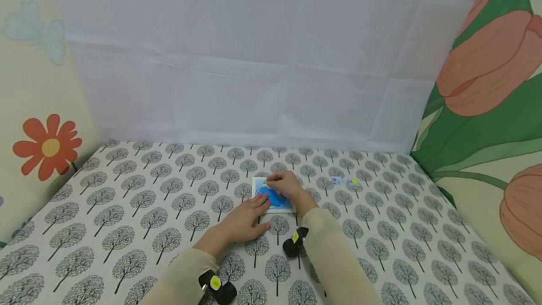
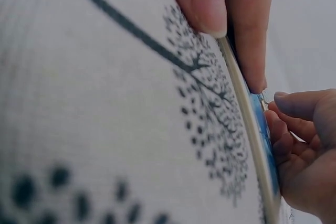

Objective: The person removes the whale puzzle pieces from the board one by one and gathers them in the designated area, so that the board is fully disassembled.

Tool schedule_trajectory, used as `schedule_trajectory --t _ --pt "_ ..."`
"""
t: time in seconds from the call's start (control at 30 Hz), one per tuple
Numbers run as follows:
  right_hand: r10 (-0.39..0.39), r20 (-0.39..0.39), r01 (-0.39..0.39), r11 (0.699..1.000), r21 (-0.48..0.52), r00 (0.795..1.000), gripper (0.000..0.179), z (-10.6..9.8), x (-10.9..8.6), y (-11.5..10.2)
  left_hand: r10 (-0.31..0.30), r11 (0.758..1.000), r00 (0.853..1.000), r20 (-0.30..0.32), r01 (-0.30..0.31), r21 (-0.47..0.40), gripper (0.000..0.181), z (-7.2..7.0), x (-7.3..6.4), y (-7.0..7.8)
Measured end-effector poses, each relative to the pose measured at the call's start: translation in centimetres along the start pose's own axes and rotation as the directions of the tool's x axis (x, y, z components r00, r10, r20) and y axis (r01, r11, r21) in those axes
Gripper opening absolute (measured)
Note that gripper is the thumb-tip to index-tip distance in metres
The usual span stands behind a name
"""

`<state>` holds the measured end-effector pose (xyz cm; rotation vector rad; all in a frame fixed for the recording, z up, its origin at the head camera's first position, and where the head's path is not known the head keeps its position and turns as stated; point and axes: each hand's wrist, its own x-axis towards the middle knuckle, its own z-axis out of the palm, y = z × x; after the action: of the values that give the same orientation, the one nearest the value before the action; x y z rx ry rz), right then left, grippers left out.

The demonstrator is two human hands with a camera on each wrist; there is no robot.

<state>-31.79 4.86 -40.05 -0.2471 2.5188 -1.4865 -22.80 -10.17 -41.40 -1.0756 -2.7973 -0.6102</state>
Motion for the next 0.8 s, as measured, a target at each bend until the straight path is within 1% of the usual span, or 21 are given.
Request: schedule_trajectory --t 0.17,0.4,0.6,0.8 --pt "0.004 -0.021 -0.003 0.999 0.037 1.0 0.022 0.06 0.04 0.05 0.006 1.0 1.0 -0.007 -0.006 -0.007 0.058 0.01 0.0 0.0" --pt "0.008 -0.037 -0.005 0.997 0.072 0.999 0.022 0.24 0.29 -0.03 -0.004 1.0 1.0 -0.002 0.004 -0.008 0.058 0.01 0.0 -0.06" --pt "-0.009 -0.037 0.01 1.0 0.03 0.999 0.024 0.4 0.42 -0.08 0.003 1.0 1.0 -0.008 -0.003 -0.018 0.058 0.04 -0.01 -0.1" --pt "0.01 -0.067 -0.008 1.0 0.026 0.998 0.021 0.64 0.6 -0.08 0.002 1.0 1.0 -0.004 -0.003 -0.027 0.057 0.01 -0.03 -0.14"
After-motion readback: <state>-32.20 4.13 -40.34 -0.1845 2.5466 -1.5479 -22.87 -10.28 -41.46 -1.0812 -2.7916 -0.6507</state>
